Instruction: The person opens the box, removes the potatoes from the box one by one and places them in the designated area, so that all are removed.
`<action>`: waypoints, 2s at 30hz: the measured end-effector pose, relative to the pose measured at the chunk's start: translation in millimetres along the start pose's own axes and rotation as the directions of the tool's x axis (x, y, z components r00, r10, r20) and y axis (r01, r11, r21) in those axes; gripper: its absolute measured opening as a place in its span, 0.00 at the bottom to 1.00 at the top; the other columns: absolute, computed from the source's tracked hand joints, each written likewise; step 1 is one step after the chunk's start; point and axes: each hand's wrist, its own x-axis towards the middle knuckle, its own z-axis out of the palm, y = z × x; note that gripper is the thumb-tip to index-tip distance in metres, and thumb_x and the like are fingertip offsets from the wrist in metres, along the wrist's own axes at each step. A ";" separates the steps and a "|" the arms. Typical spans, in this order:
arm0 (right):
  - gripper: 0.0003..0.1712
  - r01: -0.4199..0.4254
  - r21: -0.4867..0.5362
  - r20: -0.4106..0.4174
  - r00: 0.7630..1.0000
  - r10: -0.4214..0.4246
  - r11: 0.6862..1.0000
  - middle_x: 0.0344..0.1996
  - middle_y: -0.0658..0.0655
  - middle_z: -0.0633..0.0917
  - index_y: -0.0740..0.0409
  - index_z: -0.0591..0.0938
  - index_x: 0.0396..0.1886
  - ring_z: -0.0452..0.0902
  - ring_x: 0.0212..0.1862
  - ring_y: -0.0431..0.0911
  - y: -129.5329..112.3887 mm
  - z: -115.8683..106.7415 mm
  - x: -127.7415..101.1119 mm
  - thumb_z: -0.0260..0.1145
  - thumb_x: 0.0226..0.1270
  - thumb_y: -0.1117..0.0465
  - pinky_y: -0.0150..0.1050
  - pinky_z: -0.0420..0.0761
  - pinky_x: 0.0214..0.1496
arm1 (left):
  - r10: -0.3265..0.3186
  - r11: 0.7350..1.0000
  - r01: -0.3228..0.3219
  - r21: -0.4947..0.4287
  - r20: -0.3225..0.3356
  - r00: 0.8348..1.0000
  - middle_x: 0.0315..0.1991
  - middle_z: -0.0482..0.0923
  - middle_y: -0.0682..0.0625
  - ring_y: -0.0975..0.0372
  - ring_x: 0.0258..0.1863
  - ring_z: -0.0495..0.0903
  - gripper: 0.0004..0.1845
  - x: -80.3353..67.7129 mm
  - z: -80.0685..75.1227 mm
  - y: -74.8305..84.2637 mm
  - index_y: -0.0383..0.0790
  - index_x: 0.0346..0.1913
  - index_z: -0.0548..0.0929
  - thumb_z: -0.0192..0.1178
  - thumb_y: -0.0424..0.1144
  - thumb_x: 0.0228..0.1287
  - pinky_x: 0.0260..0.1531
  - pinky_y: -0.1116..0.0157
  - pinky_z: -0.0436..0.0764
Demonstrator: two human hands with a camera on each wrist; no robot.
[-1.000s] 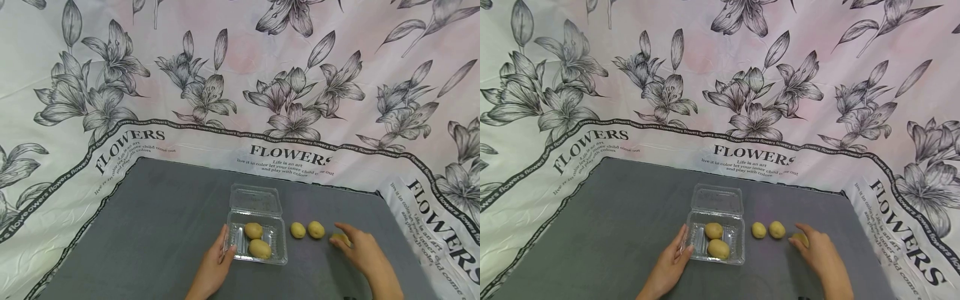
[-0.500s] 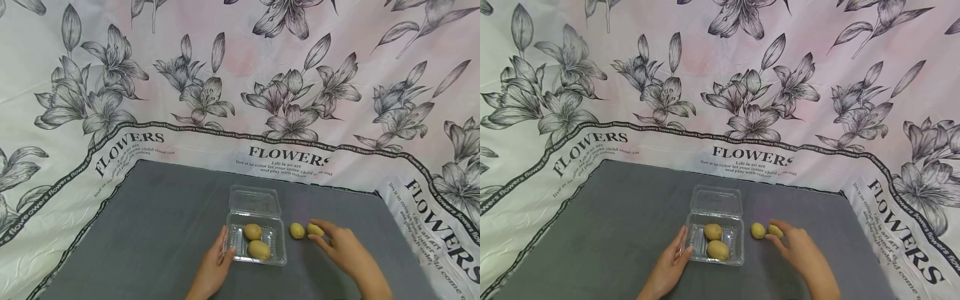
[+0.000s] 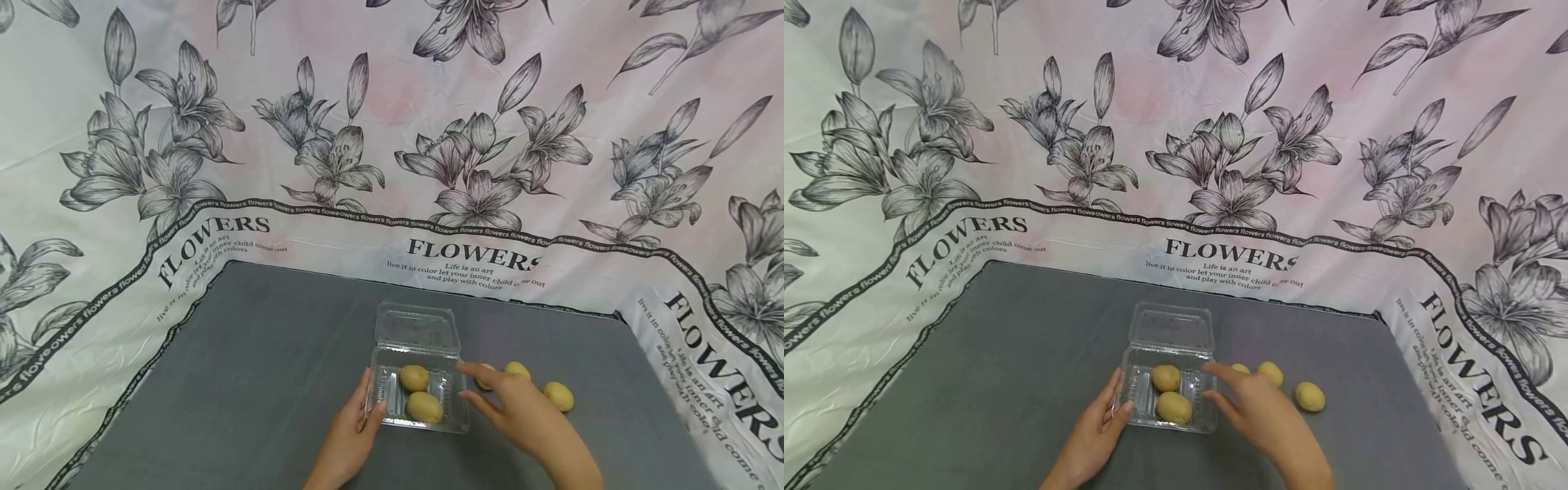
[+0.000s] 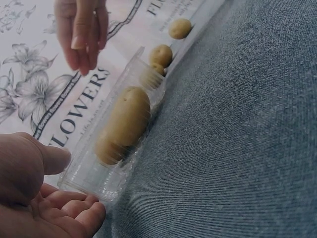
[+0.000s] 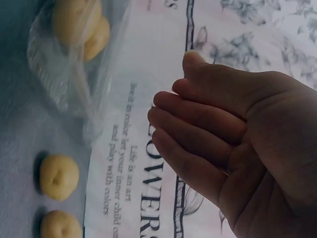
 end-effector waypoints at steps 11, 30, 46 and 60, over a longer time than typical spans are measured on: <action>0.20 0.079 -0.046 0.010 0.997 -0.078 0.996 0.50 0.52 0.92 0.55 0.85 0.63 0.89 0.43 0.39 -22.1 5.7 7.3 0.72 0.74 0.57 0.40 0.91 0.46 | -0.038 0.999 0.038 -0.004 0.001 0.999 0.81 0.54 0.31 0.41 0.79 0.59 0.40 0.3 0.7 -3.0 0.28 0.84 0.50 0.57 0.42 0.83 0.73 0.46 0.66; 0.18 0.030 0.045 0.140 0.989 -0.036 0.999 0.25 0.42 0.86 0.58 0.87 0.60 0.64 0.20 0.27 -24.3 32.2 20.5 0.68 0.78 0.54 0.30 0.80 0.29 | -0.021 1.000 0.021 -0.002 -0.010 1.000 0.81 0.57 0.31 0.40 0.78 0.60 0.39 0.7 0.2 -2.4 0.28 0.83 0.52 0.58 0.42 0.83 0.72 0.46 0.68; 0.20 0.004 -0.015 0.188 0.982 -0.001 1.000 0.43 0.54 0.92 0.62 0.88 0.57 0.81 0.36 0.32 -25.2 46.8 22.4 0.71 0.75 0.53 0.39 0.89 0.39 | -0.024 1.000 0.024 -0.015 -0.016 1.000 0.80 0.58 0.32 0.42 0.79 0.60 0.38 -1.5 -0.6 -1.7 0.29 0.83 0.53 0.58 0.41 0.82 0.72 0.48 0.69; 0.17 -0.006 -0.028 0.167 0.986 0.011 1.000 0.39 0.54 0.92 0.62 0.88 0.52 0.81 0.32 0.33 -22.0 55.6 26.5 0.77 0.69 0.58 0.37 0.86 0.33 | -0.008 1.000 0.008 -0.012 -0.013 1.000 0.80 0.58 0.31 0.41 0.78 0.61 0.38 -1.3 -0.2 -4.3 0.28 0.83 0.53 0.58 0.40 0.83 0.72 0.47 0.68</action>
